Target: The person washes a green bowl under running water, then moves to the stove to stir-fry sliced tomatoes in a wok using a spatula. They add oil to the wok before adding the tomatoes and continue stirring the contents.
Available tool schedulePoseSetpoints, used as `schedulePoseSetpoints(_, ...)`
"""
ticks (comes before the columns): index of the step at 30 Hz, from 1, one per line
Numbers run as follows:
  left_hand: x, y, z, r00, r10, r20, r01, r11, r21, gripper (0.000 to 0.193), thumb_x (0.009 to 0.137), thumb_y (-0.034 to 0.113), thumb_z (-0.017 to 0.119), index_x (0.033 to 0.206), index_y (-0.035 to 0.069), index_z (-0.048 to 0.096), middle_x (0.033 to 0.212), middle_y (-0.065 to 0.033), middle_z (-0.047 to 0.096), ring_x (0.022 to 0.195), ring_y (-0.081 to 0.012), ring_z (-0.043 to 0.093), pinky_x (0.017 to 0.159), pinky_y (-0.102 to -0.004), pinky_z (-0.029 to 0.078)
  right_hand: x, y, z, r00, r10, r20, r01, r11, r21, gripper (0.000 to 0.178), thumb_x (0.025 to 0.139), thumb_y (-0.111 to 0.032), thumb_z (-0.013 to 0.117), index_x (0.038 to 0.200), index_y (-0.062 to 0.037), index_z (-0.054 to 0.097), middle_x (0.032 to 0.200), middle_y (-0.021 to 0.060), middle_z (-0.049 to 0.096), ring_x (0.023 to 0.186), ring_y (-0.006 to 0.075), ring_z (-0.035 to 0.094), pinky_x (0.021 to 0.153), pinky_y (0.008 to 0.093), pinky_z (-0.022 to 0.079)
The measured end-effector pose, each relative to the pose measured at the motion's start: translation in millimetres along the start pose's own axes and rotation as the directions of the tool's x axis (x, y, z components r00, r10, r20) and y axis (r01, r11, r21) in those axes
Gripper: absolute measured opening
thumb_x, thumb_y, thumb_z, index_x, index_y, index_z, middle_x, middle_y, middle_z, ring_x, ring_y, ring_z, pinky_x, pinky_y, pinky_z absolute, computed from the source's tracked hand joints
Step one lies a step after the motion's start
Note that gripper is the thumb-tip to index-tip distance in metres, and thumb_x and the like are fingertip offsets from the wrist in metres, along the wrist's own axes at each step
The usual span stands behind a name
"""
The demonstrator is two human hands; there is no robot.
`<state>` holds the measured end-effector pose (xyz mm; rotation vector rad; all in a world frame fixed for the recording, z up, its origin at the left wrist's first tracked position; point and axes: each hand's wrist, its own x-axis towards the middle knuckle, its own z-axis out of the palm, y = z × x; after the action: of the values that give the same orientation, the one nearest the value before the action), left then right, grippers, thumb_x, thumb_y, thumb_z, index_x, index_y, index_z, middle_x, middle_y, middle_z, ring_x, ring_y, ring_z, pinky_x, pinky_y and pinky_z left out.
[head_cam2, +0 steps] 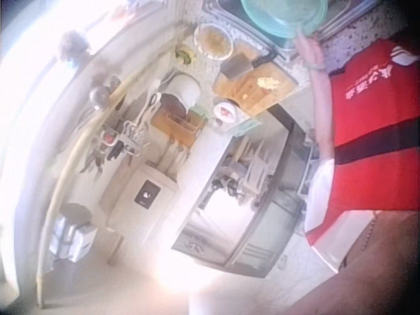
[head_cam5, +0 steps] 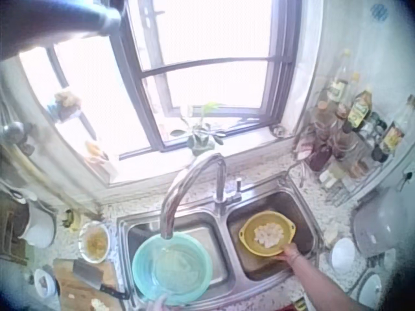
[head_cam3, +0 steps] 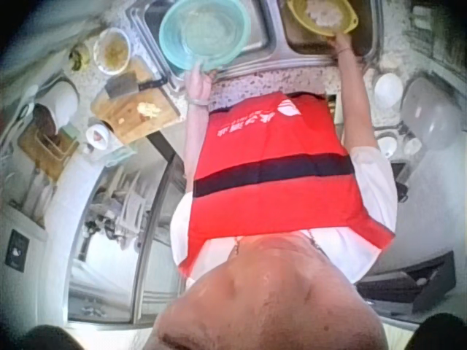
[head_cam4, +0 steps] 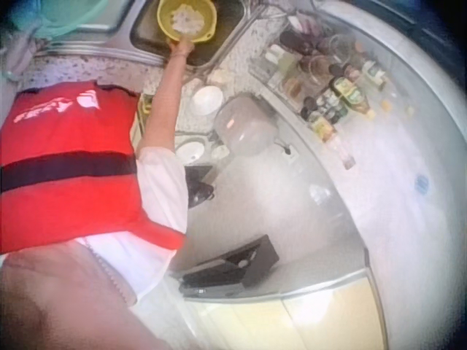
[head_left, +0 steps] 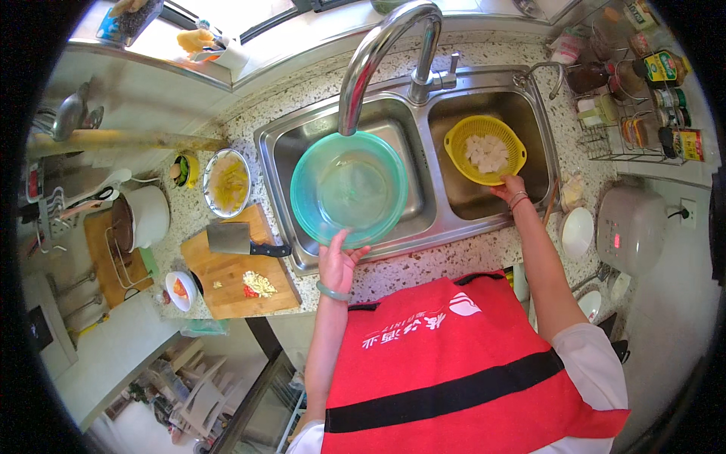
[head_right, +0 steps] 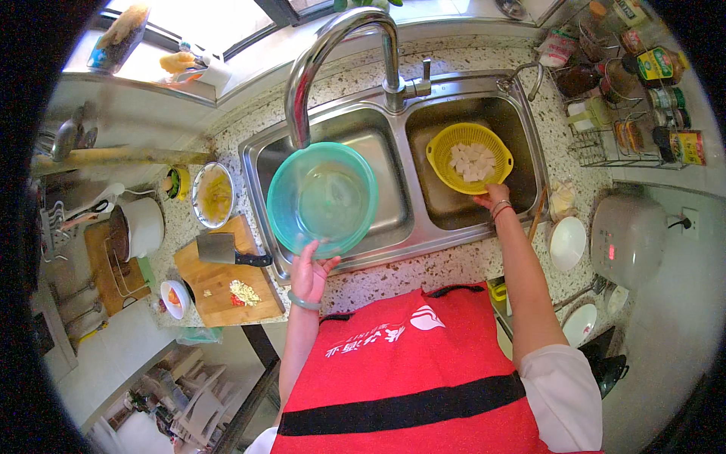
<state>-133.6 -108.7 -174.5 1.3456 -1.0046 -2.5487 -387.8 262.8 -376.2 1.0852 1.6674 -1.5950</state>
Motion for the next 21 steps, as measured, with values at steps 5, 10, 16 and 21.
schedulePoseSetpoints(5, -6.5, 6.7, 8.2, 0.998, 0.037, -0.057, -0.035, 0.999, 0.039, 0.035, 0.087, 0.011, 0.055, 0.12, 0.01, 0.044, 0.113, -0.0092, 0.056, 0.089, -0.023, 0.063, 0.064, -0.0357, 0.057, 38.5, 19.7, -1.7, 0.987, 0.157, 0.014, -0.157, 0.987, -0.025, 0.029, 0.09, -0.01, 0.051, 0.118, -0.0048, 0.045, 0.106, 0.0158, 0.06, 0.084, 0.0327, 0.064, 0.063, 0.0456, 0.057)
schedulePoseSetpoints(10, 1.1, 23.2, 0.4, 0.981, 0.114, -0.16, -0.123, 0.991, -0.045, 0.037, 0.085, 0.013, 0.054, 0.121, 0.007, 0.046, 0.111, -0.0096, 0.058, 0.088, -0.0224, 0.062, 0.063, -0.0334, 0.057, 20.7, 4.9, 7.9, 0.969, -0.167, -0.183, 0.08, 0.911, -0.405, 0.032, 0.088, -0.015, 0.056, 0.117, -0.0033, 0.049, 0.11, 0.0164, 0.06, 0.099, 0.0342, 0.06, 0.082, 0.0495, 0.049)
schedulePoseSetpoints(16, 7.5, 34.0, -5.8, 0.966, 0.213, -0.148, -0.21, 0.977, 0.033, 0.041, 0.085, 0.01, 0.051, 0.124, 0.007, 0.042, 0.116, -0.0113, 0.055, 0.09, -0.0247, 0.062, 0.064, -0.0351, 0.058, -88.1, -76.8, 91.2, 0.479, -0.836, 0.267, 0.785, 0.272, -0.556, 0.056, 0.089, -0.034, 0.056, 0.129, 0.0042, 0.043, 0.12, 0.0221, 0.055, 0.112, 0.0348, 0.051, 0.096, 0.0394, 0.039)
schedulePoseSetpoints(21, 6.2, 19.6, 9.6, 0.987, 0.141, -0.081, -0.137, 0.989, 0.052, 0.041, 0.084, 0.012, 0.054, 0.123, 0.006, 0.044, 0.112, -0.0111, 0.057, 0.088, -0.0246, 0.063, 0.063, -0.0344, 0.057, -112.3, -135.1, 188.3, 0.326, -0.903, 0.28, 0.883, 0.185, -0.432, 0.052, 0.088, -0.038, 0.058, 0.12, 0.0014, 0.051, 0.106, 0.0218, 0.06, 0.099, 0.0358, 0.057, 0.084, 0.0424, 0.044)
